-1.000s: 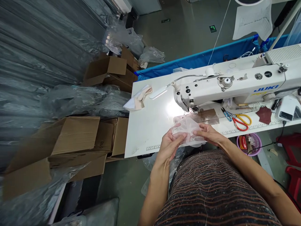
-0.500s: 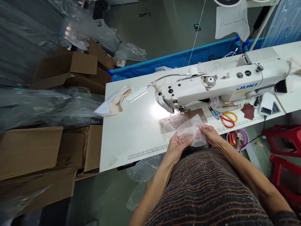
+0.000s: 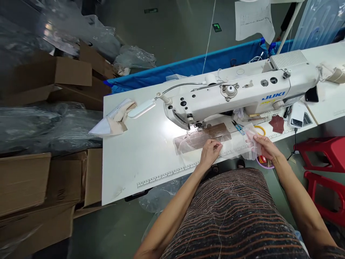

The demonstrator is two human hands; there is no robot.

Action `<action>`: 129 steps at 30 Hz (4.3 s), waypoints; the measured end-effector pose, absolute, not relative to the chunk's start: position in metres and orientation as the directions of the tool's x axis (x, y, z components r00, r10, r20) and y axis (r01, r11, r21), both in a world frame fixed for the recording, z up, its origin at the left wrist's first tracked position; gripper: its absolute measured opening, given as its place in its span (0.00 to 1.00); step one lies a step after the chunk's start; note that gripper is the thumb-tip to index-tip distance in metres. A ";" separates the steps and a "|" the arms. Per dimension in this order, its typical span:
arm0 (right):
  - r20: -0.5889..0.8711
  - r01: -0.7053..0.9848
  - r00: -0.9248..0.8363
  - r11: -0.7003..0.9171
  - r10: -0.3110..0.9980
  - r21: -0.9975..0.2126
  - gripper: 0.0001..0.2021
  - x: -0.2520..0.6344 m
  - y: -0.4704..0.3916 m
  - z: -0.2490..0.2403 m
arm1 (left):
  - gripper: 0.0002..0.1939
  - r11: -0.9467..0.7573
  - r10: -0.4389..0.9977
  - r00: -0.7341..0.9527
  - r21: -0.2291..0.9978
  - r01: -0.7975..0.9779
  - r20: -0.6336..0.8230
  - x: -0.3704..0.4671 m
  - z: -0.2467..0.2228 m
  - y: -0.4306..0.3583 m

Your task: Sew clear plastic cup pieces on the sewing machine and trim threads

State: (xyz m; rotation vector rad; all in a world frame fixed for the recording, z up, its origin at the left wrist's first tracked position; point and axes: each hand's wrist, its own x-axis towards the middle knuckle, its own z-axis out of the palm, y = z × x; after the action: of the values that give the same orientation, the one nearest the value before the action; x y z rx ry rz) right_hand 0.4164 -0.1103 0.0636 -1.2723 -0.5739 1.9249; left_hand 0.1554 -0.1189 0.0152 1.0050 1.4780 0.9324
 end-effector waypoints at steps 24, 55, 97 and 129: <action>-0.564 -0.331 -0.267 -0.624 0.782 -0.708 0.07 0.394 -0.103 0.044 | 0.21 0.572 0.820 0.173 0.766 -0.294 -0.546 0.142 0.027 -0.129; -0.013 0.601 -0.752 0.677 0.659 -0.424 0.18 0.226 -0.130 0.020 | 0.12 0.150 0.893 -0.399 0.698 0.700 0.209 -0.011 -0.022 -0.180; -0.105 0.252 -0.761 0.143 0.640 -0.957 0.22 0.202 -0.122 0.058 | 0.31 0.109 0.789 -0.475 0.850 -0.515 -0.389 0.050 0.091 -0.203; -0.254 -0.018 -0.796 -0.442 0.549 -0.897 0.23 0.160 -0.134 0.108 | 0.35 -0.008 0.696 -0.643 0.892 -0.452 -0.320 0.043 0.115 -0.237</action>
State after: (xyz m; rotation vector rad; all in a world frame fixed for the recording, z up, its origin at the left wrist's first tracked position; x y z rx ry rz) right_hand 0.1605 -0.1343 0.1081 -0.7543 -1.4117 2.2834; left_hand 0.0434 -0.2367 0.1155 0.2675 1.4445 1.7685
